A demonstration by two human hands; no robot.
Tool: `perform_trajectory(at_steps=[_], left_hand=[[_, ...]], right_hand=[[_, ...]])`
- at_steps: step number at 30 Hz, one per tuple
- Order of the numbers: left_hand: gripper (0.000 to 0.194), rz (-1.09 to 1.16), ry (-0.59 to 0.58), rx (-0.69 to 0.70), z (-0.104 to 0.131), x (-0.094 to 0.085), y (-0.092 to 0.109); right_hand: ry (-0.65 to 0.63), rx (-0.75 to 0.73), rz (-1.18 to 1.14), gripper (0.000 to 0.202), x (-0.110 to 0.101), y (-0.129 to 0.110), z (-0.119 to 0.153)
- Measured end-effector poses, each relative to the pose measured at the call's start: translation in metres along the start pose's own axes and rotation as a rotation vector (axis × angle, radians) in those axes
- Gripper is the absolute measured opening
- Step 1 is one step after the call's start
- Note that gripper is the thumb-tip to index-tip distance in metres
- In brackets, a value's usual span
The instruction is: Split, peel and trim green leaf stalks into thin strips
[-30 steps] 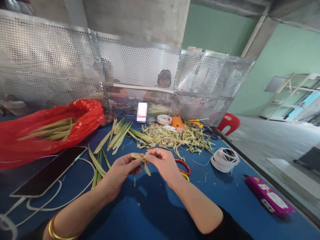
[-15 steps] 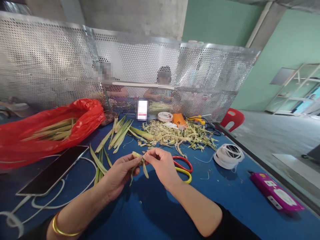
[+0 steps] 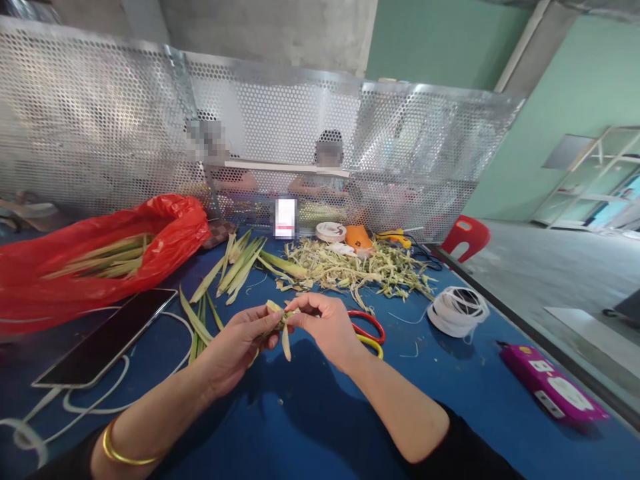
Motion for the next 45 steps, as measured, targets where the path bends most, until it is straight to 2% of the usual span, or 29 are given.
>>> perform_trajectory(at_steps=[9, 12, 16, 20, 24, 29, 32, 35, 37, 38, 40, 43, 45], left_hand=[[0.020, -0.014, 0.012, -0.031, -0.002, -0.001, -0.002], [0.021, -0.003, 0.021, -0.014, -0.002, -0.002, -0.002], [0.021, -0.033, 0.089, 0.033, -0.003, -0.008, -0.001], [0.022, -0.108, 0.097, 0.028, -0.004, -0.008, -0.001], [0.020, -0.183, 0.087, 0.085, -0.005, -0.006, 0.002], [0.021, -0.231, 0.073, 0.100, -0.003, -0.002, 0.003], [0.026, -0.188, 0.017, 0.081, -0.001, 0.001, 0.006], [0.032, -0.110, 0.067, 0.060, 0.000, -0.005, 0.009], [0.037, -0.086, 0.123, 0.033, 0.001, -0.010, 0.009], [0.040, -0.097, 0.114, 0.012, 0.002, -0.009, 0.008], [0.039, -0.136, 0.025, -0.026, 0.003, -0.003, 0.006], [0.030, -0.156, -0.068, -0.023, 0.006, 0.005, 0.006], [0.027, -0.182, 0.000, 0.054, 0.007, 0.003, 0.011]], right_hand=[[0.049, -0.011, 0.072, 0.009, -0.002, 0.004, 0.000], [0.027, -0.001, 0.017, 0.016, -0.003, 0.003, -0.002], [0.034, 0.063, -0.061, 0.019, -0.007, 0.001, -0.003], [0.056, 0.035, 0.052, 0.016, -0.009, 0.002, -0.002], [0.047, -0.040, 0.177, 0.015, -0.008, 0.006, -0.002], [0.013, -0.021, 0.159, 0.013, -0.006, 0.005, -0.003], [0.093, -0.091, 0.188, 0.010, -0.014, -0.007, -0.002], [0.172, -0.234, 0.220, 0.006, -0.024, -0.022, 0.000], [0.156, -0.346, 0.232, 0.004, -0.024, -0.031, 0.003], [0.125, -0.396, 0.235, 0.005, -0.023, -0.035, 0.004], [0.048, -0.466, 0.243, 0.007, -0.017, -0.041, 0.007], [0.001, -0.477, 0.293, 0.009, -0.012, -0.045, 0.010], [0.080, -0.430, 0.325, 0.015, -0.016, -0.044, 0.009]])
Point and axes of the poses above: each hand's wrist, its own z-axis away from the middle knuckle, its own x-axis out of the palm, y = z × x, the point moved 6 cm from there along -z, towards the middle knuckle, and after that the axes turned 3 degrees about -z, right-handed, at the moved point
